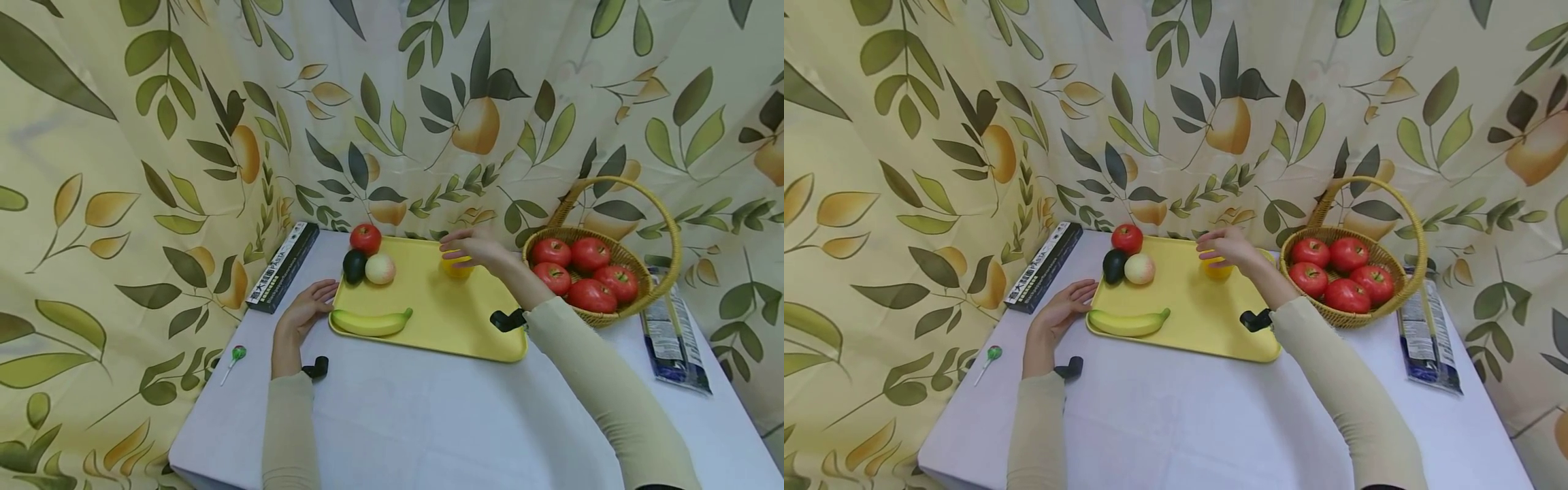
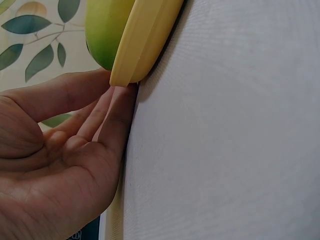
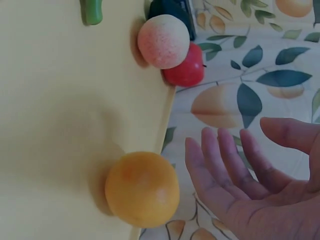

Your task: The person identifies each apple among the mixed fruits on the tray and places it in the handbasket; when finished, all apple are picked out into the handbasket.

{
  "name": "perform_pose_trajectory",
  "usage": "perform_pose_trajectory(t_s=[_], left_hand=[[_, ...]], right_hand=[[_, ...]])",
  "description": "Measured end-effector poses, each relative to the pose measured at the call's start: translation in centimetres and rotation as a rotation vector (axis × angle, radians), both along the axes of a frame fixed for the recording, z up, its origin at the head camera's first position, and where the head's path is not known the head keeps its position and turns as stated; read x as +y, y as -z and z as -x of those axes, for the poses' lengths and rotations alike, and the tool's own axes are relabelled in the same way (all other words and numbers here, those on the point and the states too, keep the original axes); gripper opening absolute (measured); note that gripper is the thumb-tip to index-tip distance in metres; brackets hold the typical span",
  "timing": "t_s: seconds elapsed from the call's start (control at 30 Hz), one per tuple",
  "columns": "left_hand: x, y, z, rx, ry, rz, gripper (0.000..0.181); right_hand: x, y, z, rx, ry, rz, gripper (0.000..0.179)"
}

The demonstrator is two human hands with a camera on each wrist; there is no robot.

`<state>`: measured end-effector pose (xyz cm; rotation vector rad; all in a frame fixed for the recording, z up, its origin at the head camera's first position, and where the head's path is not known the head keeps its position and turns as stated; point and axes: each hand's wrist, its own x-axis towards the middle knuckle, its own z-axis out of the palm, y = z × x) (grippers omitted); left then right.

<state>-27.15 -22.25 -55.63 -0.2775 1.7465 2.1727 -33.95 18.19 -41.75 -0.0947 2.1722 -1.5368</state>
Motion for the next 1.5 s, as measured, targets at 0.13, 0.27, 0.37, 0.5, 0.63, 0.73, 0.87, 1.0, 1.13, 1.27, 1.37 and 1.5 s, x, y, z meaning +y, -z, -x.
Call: perform_pose_trajectory(t_s=[0.13,0.27,0.37,0.5,0.63,0.73,0.87,1.0,1.13,1.27,1.37,1.5], left_hand=[[0.0,0.0,-0.1,-0.002,-0.005,0.007,0.075],[0.1,0.0,-0.1,-0.007,-0.016,0.004,0.074],[0.1,0.0,-0.1,-0.009,-0.015,-0.004,0.074],[0.0,-0.1,0.0,0.0,-0.009,-0.005,0.074],[0.0,-0.1,-0.1,0.01,-0.005,0.001,0.074],[0.0,-0.1,-0.1,0.01,-0.008,0.001,0.073],[0.1,0.0,-0.1,0.018,-0.005,0.006,0.073],[0.1,0.0,-0.2,0.021,-0.007,0.004,0.073],[0.3,0.1,-0.3,0.009,-0.02,-0.009,0.073],[0.3,0.2,-0.3,-0.006,-0.036,-0.01,0.072],[0.2,0.2,-0.3,-0.012,-0.041,-0.006,0.072],[0.1,0.2,0.0,-0.006,-0.031,0.015,0.072]], right_hand=[[-0.8,0.5,0.5,0.005,0.002,-0.004,0.041],[-1.6,0.9,0.9,0.005,0.002,0.007,0.04],[-2.2,1.1,1.2,-0.016,-0.003,0.024,0.041],[-3.0,1.3,1.8,-0.047,-0.012,0.045,0.042],[-3.8,1.7,2.5,-0.08,-0.014,0.059,0.045],[-4.4,2.0,3.0,-0.104,-0.01,0.066,0.046],[-5.2,2.6,3.4,-0.13,-0.007,0.089,0.046],[-6.2,3.2,3.9,-0.142,0.004,0.121,0.045],[-7.1,3.9,4.2,-0.145,0.028,0.142,0.048],[-8.0,4.6,4.4,-0.139,0.052,0.154,0.053],[-8.7,5.1,4.6,-0.139,0.097,0.187,0.057],[-9.6,5.5,4.9,-0.138,0.178,0.226,0.059]])
